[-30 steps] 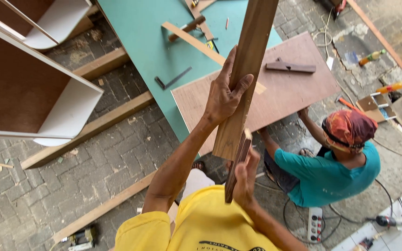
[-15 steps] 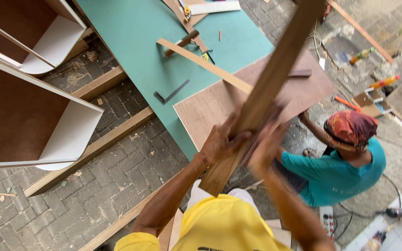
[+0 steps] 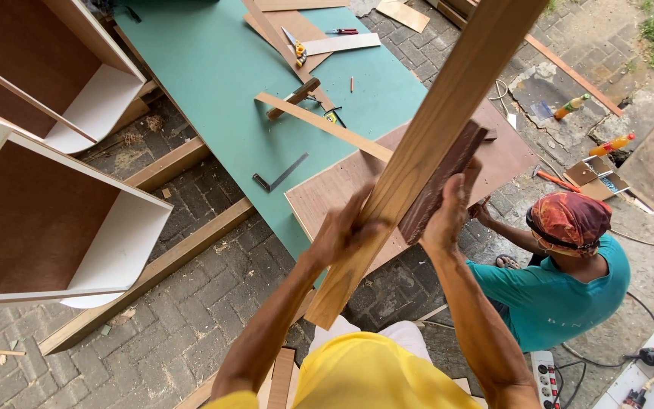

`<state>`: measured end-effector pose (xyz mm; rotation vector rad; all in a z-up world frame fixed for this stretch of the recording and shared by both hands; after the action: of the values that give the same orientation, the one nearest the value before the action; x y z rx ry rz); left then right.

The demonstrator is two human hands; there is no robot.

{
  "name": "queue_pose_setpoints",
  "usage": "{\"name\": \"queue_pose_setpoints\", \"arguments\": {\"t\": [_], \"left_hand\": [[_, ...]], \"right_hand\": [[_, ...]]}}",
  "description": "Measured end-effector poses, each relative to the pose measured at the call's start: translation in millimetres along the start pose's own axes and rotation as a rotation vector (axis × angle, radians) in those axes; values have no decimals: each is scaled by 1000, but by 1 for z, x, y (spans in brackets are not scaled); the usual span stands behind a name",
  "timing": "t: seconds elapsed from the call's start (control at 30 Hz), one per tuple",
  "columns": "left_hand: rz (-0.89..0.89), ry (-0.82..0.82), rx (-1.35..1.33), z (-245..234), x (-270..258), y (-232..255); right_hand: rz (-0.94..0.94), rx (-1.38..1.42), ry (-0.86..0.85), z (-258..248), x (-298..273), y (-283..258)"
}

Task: Sanding the edges of thin wood strips manually using a sanding block in a workshop.

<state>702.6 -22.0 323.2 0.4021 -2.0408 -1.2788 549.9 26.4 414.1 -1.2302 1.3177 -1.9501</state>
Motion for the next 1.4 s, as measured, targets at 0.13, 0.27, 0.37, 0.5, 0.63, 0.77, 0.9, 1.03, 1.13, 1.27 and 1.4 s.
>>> {"name": "queue_pose_setpoints", "arguments": {"t": [0.13,0.27,0.37,0.5,0.63,0.77,0.9,1.03,1.13,1.27,1.4], "left_hand": [[-1,131,15,-15,75,52],[68,214,26,-20,103,80],[43,132,38,23,83,54],[-161,-23,-52,51,34,31],[-195,-7,-75,38,45,43],[-143,-36,0,38,33,35],[-178,-65,-98,62,-13,31],[-69,-29,-103,47,5,21],[-9,-59,-99,43,-9,18],[33,-146,-89,61,-71,-8],[-156,-299,-55,58,-104,-21]], "right_hand": [[-57,-134,-49,-17,-55,86],[-362,-485,-94,-18,-133,125],[-17,-136,106,-41,-70,64],[-233,-209,102,-74,63,-21],[-91,-395,131,-24,-29,8],[3,-167,308,-58,-42,43],[-143,-329,273,-88,49,-21],[-26,-402,412,-33,-41,6],[-112,-539,360,-90,-25,48],[-207,-508,263,-131,39,10],[-108,-150,282,-106,28,-14]]}}
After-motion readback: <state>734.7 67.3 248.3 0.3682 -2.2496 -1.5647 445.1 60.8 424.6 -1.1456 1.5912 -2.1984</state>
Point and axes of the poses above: each hand's wrist, its own x-axis towards the middle knuckle, its own z-axis out of the palm, y = z × x, the point moved 2 cm from there along x, towards the middle knuckle, and after that the axes turned 7 degrees about -y, right-handed, at the moved point
